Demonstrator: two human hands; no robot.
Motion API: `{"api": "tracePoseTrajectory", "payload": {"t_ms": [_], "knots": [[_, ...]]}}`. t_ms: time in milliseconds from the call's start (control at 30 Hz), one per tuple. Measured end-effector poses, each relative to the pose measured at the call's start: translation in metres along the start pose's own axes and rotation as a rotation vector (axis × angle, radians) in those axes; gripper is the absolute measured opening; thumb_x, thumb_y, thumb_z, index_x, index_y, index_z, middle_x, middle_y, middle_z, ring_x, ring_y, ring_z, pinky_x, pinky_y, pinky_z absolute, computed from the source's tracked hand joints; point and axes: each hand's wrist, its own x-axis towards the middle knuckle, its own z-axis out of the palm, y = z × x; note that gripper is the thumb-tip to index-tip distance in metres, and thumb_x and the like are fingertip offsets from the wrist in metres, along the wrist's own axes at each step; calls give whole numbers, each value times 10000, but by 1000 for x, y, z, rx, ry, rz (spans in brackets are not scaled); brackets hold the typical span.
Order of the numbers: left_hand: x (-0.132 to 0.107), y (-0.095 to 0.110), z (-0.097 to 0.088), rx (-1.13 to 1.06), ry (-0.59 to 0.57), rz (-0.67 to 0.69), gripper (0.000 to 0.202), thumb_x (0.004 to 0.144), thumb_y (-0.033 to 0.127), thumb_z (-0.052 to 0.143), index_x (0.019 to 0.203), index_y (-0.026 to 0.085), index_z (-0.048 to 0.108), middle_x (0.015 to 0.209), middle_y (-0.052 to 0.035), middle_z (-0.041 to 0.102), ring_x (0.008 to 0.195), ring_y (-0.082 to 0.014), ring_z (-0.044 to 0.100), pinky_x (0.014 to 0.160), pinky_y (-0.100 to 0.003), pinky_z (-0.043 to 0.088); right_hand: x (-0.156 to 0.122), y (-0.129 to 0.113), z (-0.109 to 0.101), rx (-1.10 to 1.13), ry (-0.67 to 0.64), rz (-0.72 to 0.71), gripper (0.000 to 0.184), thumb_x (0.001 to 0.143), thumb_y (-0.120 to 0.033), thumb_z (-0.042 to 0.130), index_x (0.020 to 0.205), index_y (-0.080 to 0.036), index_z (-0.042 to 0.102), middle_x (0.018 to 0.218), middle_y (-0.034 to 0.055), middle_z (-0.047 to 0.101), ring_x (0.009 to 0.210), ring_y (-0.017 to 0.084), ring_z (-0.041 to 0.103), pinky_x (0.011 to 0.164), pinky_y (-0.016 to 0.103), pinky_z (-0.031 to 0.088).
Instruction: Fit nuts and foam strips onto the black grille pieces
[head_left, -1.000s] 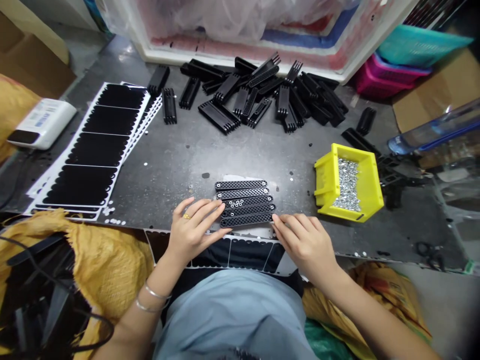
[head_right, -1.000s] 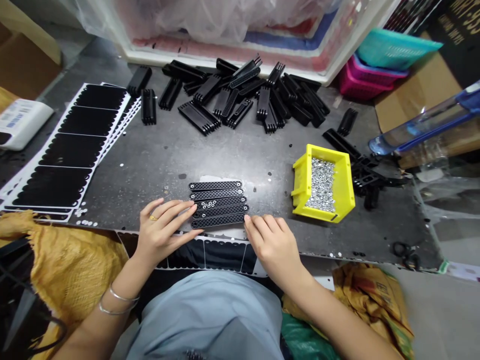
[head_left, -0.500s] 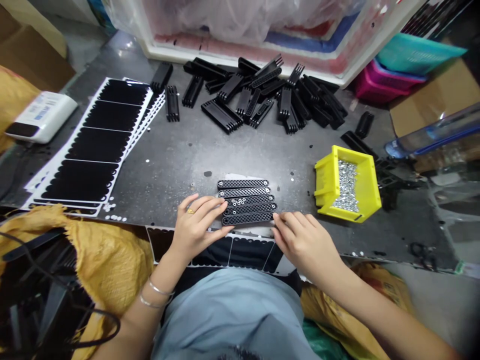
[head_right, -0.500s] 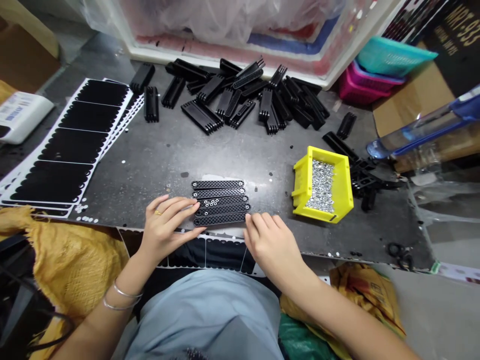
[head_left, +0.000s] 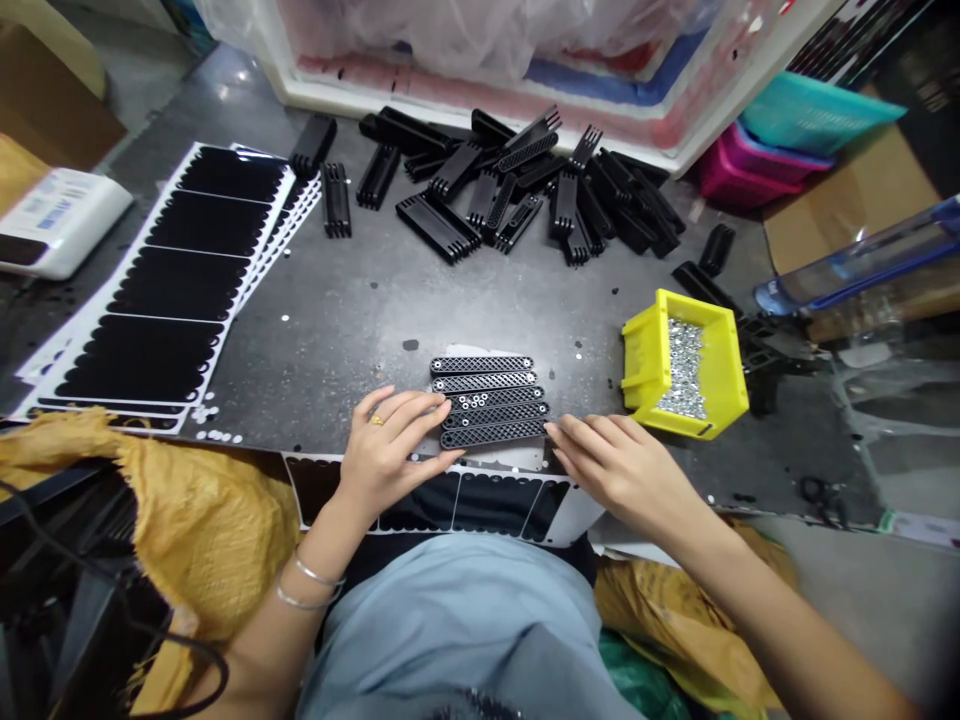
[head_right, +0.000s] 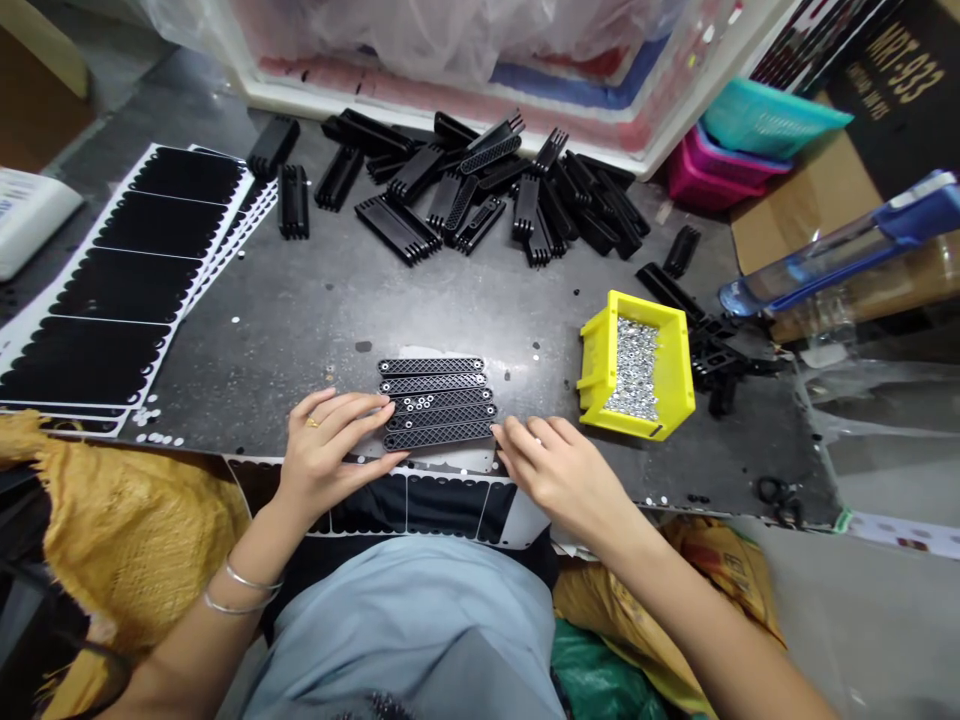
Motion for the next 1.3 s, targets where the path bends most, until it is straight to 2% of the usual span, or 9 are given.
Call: {"api": "tracePoseTrajectory", "payload": {"t_ms": [133,267,567,800,900,1000,1100,1233,1300], "knots": [[0,0,0,0,-3,-5,445,890,409,790,1266,219,647,1186,-73,774,1090,-242,715,1126,-457,372,14,-9,0,-8,67,9,228,1002,-134,594,1123,22,708,1042,194,738,874,260,636,737,393,474],[-1,0,-1,-2,1,-9,430,890,407,791,1253,223,650,1184,-71,774,1090,-238,715,1120,-454,380,19,-5,-2,42,84,-12,163,1001,-118,587,1040,-46,728,991,139,749,829,233,622,702,381,456],[-2,-1,0,-8,-14,-18,451,878,407,803,1260,226,648,1189,-74,775,1083,-243,724,1117,-463,389,20,9,17,352,163,234,118,1028,-173,587,1016,-137,698,902,76,729,785,187,589,662,336,408],[-1,0,0,-7,-25,-20,459,869,408,813,1250,214,648,1183,-82,776,1079,-247,725,1110,-465,398,12,-8,3,106,125,104,171,995,-122,606,1135,-80,695,928,102,747,818,213,591,684,361,394],[-1,-1,0,-7,-21,-22,460,868,414,814,1249,217,647,1182,-82,776,1075,-245,726,1110,-464,398,8,-14,0,154,76,208,223,1012,-156,576,1172,-50,690,951,121,739,824,222,590,682,370,404],[-2,-1,0,-7,-14,-21,454,877,415,804,1258,229,643,1182,-75,776,1073,-239,724,1117,-460,391,7,-7,1,314,46,294,195,1030,-182,542,1072,-122,723,892,82,718,772,205,573,657,363,401],[-1,3,-2,4,-23,-23,467,892,404,786,1297,226,637,1199,-77,766,1099,-239,712,1135,-456,376,19,1,6,440,117,350,185,1033,-201,548,1008,-165,728,910,82,708,800,207,602,697,367,458],[5,14,-7,57,-67,27,446,920,345,745,1346,263,640,1229,-60,752,1177,-245,673,1148,-443,374,56,-2,25,605,212,339,235,1046,-188,514,1185,-176,703,1022,104,708,916,214,662,800,368,559],[7,16,-10,76,-89,82,378,929,295,729,1302,275,673,1207,-39,764,1177,-240,673,1151,-437,371,72,-6,34,628,211,315,234,1051,-193,501,1153,-172,711,1017,108,704,911,212,670,804,363,579]]}}
